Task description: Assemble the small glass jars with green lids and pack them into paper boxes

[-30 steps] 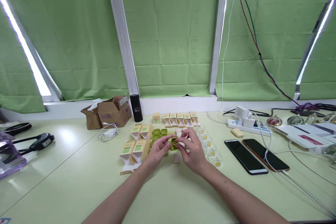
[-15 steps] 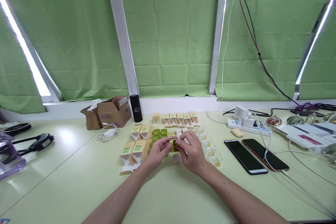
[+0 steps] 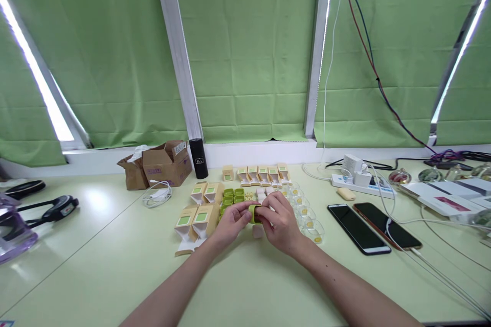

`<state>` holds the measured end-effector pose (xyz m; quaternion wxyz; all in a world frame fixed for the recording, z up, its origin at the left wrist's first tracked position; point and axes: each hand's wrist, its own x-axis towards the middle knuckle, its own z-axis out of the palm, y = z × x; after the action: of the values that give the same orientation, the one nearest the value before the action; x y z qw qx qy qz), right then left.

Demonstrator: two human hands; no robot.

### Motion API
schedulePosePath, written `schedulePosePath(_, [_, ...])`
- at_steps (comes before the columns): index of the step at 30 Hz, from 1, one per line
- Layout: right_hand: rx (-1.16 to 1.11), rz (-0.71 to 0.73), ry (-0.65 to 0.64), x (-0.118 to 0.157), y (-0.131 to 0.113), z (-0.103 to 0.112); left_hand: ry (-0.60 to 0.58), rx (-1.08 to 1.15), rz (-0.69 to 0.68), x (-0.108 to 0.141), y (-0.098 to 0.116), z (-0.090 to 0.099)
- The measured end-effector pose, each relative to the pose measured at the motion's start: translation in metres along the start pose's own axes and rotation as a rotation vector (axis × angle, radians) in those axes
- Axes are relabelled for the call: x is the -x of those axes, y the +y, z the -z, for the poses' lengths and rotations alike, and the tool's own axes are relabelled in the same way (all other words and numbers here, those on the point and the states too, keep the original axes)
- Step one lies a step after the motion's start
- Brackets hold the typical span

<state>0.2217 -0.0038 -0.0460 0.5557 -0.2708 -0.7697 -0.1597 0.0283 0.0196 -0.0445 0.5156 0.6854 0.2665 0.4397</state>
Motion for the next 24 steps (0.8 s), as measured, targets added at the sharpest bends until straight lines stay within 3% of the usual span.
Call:
schedulePosePath(11, [-0.102, 0.016, -0.037, -0.003, 0.0, 0.014, 0.162, -0.041, 0.006, -0.001, 0.003, 0.004])
schedulePosePath(15, [-0.077, -0.023, -0.12, 0.001, -0.002, 0.011, 0.209, -0.104, -0.04, -0.003, 0.002, 0.003])
schedulePosePath(18, [-0.051, -0.042, -0.153, 0.006, -0.001, 0.005, 0.213, -0.164, -0.063, -0.003, -0.001, 0.0])
schedulePosePath(24, [-0.174, -0.172, -0.098, 0.01, 0.005, -0.001, 0.179, -0.187, -0.111, 0.0, -0.001, -0.005])
